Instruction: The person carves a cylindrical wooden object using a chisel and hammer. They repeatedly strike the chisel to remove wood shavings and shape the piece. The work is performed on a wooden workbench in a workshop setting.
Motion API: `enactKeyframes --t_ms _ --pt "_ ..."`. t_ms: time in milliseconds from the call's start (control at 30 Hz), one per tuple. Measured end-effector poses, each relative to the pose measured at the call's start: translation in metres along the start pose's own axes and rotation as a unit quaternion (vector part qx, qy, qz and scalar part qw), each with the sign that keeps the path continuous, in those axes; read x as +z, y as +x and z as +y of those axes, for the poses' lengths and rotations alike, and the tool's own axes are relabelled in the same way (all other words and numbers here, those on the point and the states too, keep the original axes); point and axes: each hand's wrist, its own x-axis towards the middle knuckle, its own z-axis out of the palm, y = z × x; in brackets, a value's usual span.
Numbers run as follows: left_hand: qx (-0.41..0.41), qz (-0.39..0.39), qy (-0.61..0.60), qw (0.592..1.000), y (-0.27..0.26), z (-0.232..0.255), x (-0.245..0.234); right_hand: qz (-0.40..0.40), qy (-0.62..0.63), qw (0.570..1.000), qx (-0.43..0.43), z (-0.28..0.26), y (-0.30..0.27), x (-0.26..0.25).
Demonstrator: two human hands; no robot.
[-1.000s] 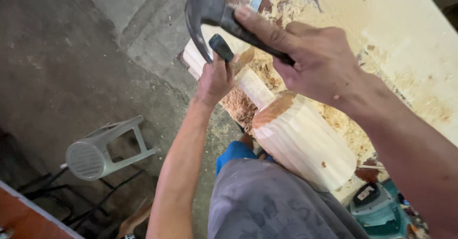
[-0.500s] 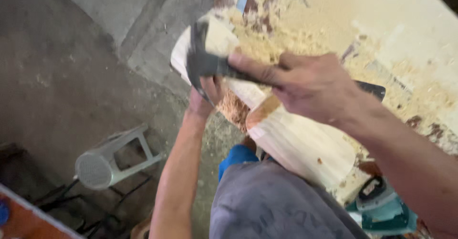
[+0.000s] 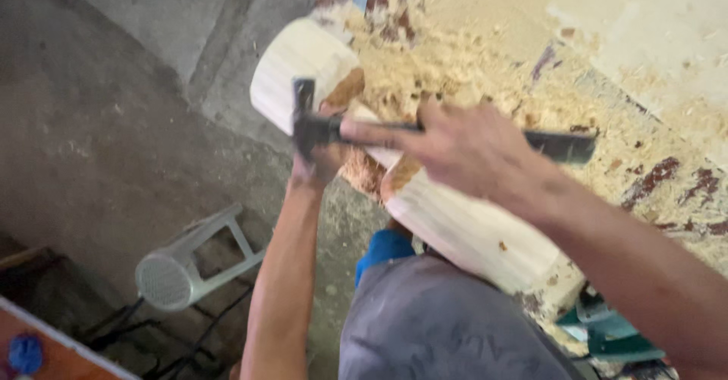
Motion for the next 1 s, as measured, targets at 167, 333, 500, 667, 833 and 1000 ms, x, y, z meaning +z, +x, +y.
enactKeyframes --t_ms 167,333,500,667,833,1000 --pt "0.067 0.032 0.409 0.909 0.002 0.036 0.001 0.136 0.151 0.979 0.003 0.004 -0.028 0.002" --pt "0.189 0.051 0.355 0.914 0.025 0.073 0.017 0.255 0.168 0.952 -0.020 0.016 -0.040 0.007" --pt "0.071 0.048 0.317 0.945 -0.002 0.059 0.009 0.242 0.166 0.956 -0.020 0.013 -0.048 0.018" --pt "0.045 0.042 0.301 0.951 -0.021 0.021 -0.007 0.206 0.177 0.962 -0.030 0.014 -0.040 0.016" --pt "0.049 0.042 0.257 0.964 -0.011 0.003 -0.005 0.017 0.067 0.998 0.006 0.004 -0.019 0.013" --pt "0.175 0.031 0.447 0.877 -0.013 0.012 -0.001 0.071 0.125 0.990 -0.003 0.006 -0.025 0.020"
